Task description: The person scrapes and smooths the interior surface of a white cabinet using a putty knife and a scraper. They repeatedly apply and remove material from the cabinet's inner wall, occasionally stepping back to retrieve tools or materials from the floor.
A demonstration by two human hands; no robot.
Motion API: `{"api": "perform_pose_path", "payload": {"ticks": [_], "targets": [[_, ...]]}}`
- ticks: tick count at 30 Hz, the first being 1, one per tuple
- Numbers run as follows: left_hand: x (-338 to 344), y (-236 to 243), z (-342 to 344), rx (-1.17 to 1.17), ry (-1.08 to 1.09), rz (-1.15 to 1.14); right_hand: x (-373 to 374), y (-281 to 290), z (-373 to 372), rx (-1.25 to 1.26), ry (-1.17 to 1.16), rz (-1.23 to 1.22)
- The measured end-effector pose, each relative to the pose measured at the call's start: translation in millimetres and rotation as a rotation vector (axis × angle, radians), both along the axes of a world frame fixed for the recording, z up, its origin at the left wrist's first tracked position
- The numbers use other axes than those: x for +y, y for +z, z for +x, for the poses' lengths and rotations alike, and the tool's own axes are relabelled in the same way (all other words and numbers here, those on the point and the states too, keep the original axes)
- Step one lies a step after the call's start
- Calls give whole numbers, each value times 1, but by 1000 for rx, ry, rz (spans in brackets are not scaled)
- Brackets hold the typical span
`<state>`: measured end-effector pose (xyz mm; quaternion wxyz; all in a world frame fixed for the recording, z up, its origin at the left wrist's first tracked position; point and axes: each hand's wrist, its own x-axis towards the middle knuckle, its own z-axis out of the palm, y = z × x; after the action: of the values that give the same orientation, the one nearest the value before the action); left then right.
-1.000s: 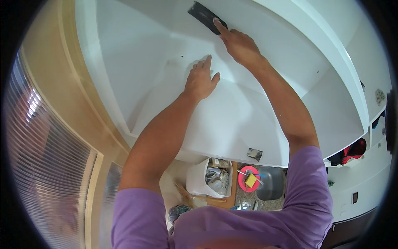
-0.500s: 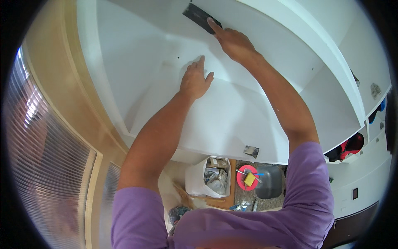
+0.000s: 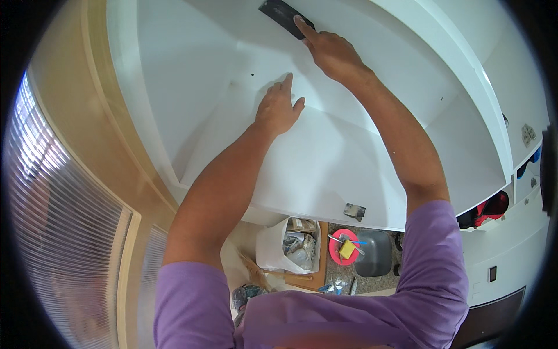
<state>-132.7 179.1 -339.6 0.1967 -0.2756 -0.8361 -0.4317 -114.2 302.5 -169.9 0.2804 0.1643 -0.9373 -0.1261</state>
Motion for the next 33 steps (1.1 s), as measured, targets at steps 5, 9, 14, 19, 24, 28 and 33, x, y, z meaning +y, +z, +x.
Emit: {"api": "perform_pose_path", "payload": {"ticks": [5,9,14,19,24,28,33], "targets": [[2,6,3,-54,10,-60,4,4,4,-33,-29,20],[-3,6,3,-68,-9,-49,-7,9,-2,-16,-44,2],[1,9,3,-68,-2,-66,1,5,3,-19,-32,8],[-2,4,-2,5,48,-38,-6,3,0,10,-37,-5],[-8,26,11,-160,90,-126,41,-50,19,62,60,4],[-13,31,7,-274,213,-3,60,-89,31,-56,52,111],[8,9,3,-242,354,-44,60,-119,29,-73,66,226]]}}
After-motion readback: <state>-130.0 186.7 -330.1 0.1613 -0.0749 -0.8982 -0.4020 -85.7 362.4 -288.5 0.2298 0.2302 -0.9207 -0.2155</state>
